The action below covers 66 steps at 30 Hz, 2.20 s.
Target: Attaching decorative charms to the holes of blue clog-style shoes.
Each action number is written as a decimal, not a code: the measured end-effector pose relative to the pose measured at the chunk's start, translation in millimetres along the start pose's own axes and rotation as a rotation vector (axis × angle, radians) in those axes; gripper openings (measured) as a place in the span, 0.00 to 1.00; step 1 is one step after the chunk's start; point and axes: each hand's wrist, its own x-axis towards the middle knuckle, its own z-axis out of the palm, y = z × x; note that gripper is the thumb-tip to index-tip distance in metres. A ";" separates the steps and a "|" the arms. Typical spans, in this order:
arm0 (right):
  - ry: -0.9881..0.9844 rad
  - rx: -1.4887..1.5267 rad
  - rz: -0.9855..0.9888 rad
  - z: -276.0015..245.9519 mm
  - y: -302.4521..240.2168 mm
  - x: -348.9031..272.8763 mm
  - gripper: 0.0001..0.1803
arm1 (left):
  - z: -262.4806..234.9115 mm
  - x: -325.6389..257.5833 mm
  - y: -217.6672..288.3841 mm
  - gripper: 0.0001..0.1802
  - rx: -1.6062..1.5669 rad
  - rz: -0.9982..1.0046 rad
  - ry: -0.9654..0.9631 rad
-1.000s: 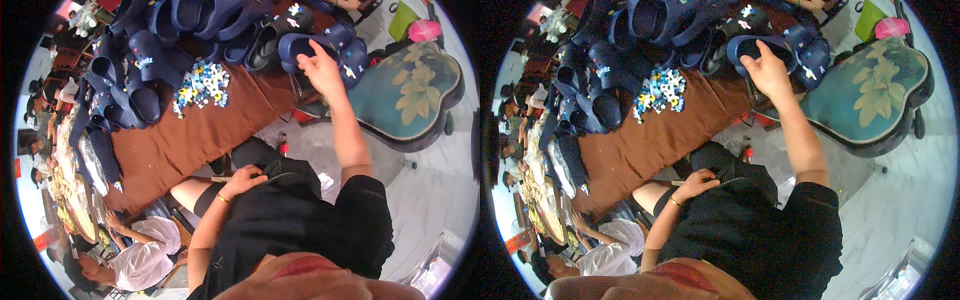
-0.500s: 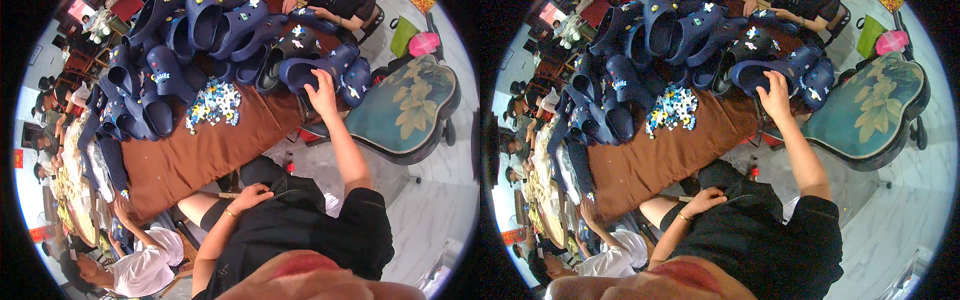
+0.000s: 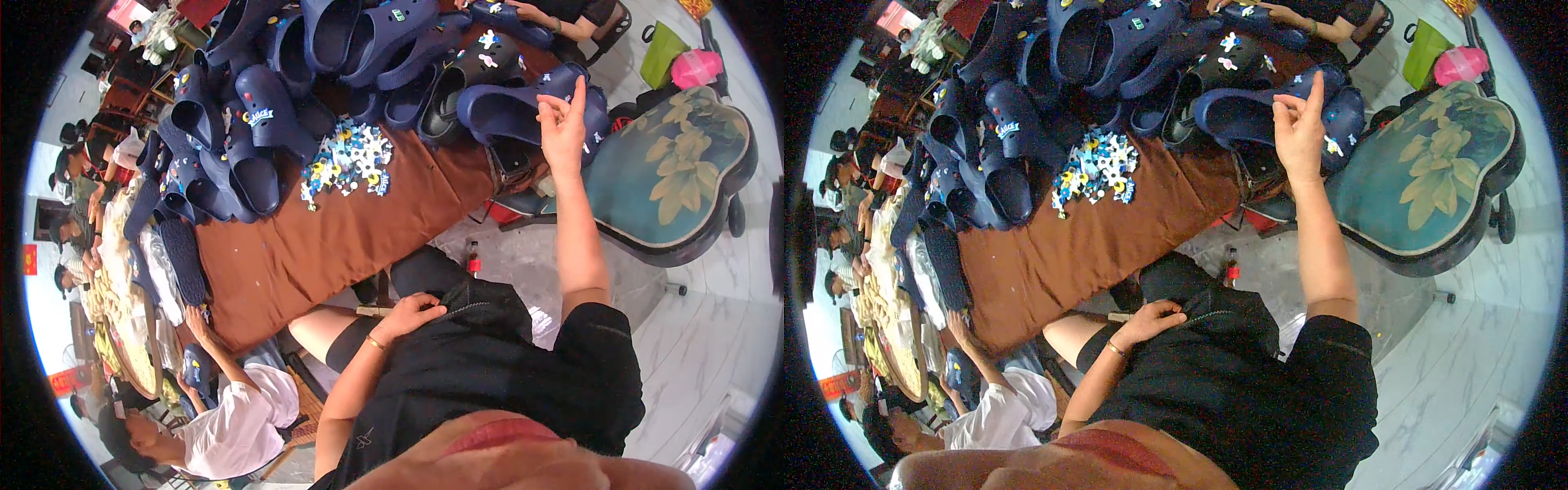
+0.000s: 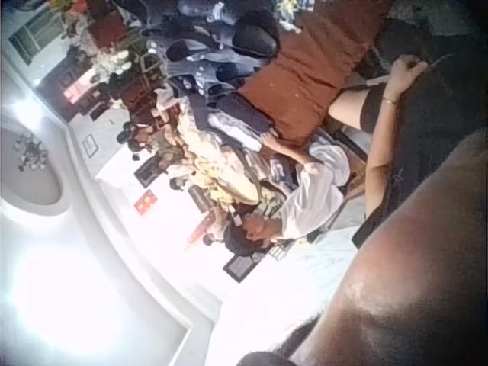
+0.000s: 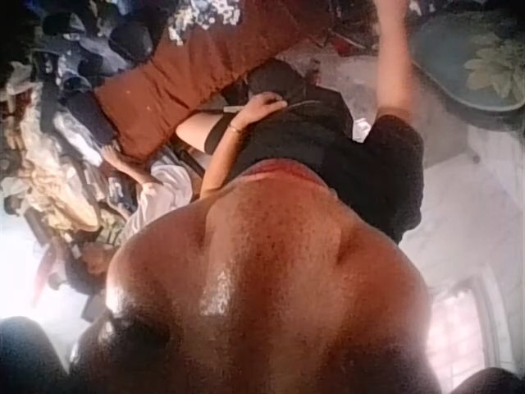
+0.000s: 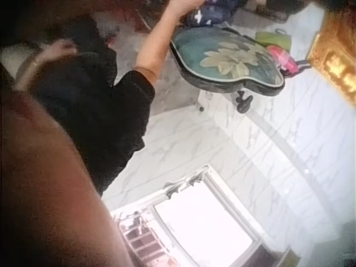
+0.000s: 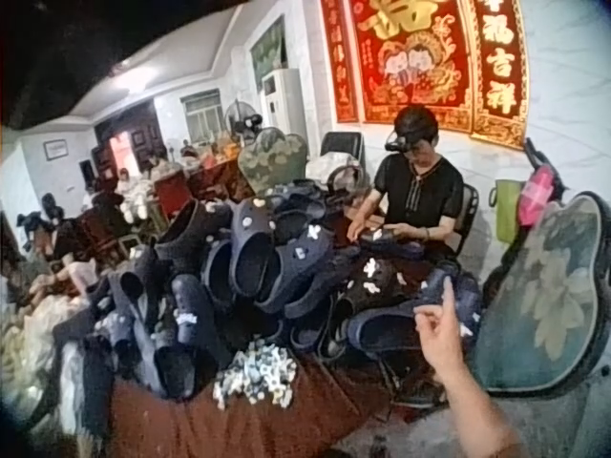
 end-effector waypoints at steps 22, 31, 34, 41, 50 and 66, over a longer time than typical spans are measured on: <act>-0.037 -0.012 0.047 2.0 7.0 -5.1 0.38 | 1.9 3.4 -10.9 0.24 -0.001 0.047 0.022; -1.058 0.167 0.470 -10.6 53.3 -117.0 0.06 | 0.9 2.7 -6.8 0.23 0.028 0.041 -0.018; -1.266 -0.103 0.614 -39.7 104.4 -202.6 0.18 | 2.9 0.8 -3.6 0.22 0.093 0.074 -0.005; -1.115 0.454 1.782 -92.8 93.4 -273.6 0.40 | 10.9 0.0 0.3 0.14 0.196 0.313 0.087; -1.228 0.697 1.457 -148.9 57.8 -223.4 0.39 | 5.9 -17.6 46.1 0.10 -0.123 0.651 0.065; -1.305 0.616 1.402 -132.2 16.6 -206.5 0.42 | 1.4 -44.1 64.3 0.12 -0.067 0.662 0.066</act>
